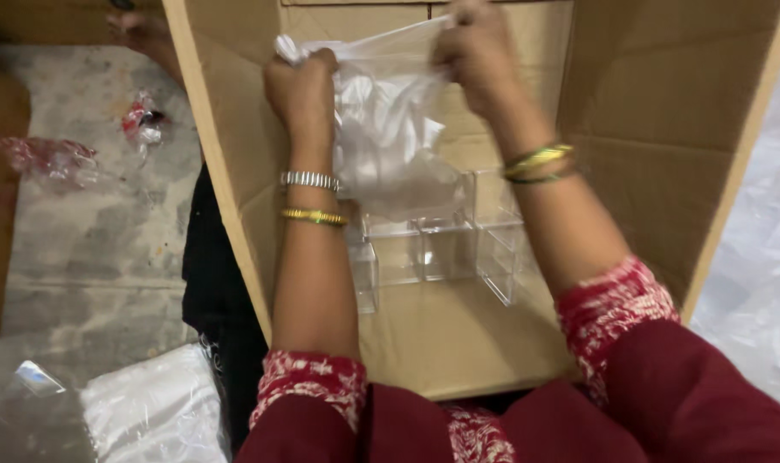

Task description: The person sits on the floor with a cardboard box on their lap, placing clear plastic containers into plastic bags and arranging the bagged containers inside the box. They repeatedly open bags, insert containers, and set filled bags aside within the box.

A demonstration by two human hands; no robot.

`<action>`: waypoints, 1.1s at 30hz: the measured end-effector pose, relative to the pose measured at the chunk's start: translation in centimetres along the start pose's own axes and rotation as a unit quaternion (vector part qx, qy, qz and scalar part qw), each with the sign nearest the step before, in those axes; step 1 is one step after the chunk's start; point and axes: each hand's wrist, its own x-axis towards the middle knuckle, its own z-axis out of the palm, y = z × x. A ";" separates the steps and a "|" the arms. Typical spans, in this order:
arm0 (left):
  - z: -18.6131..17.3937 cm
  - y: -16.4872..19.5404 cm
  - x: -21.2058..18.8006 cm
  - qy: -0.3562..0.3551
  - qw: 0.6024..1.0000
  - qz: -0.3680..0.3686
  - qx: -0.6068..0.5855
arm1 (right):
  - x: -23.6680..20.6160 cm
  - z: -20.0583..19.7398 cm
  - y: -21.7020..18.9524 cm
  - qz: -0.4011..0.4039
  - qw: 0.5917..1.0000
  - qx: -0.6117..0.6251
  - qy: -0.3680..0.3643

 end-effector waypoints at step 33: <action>-0.9 3.1 -19.6 -0.327 0.921 -0.082 -0.194 | -23.9 -4.9 -0.2 -0.009 0.964 0.263 -0.031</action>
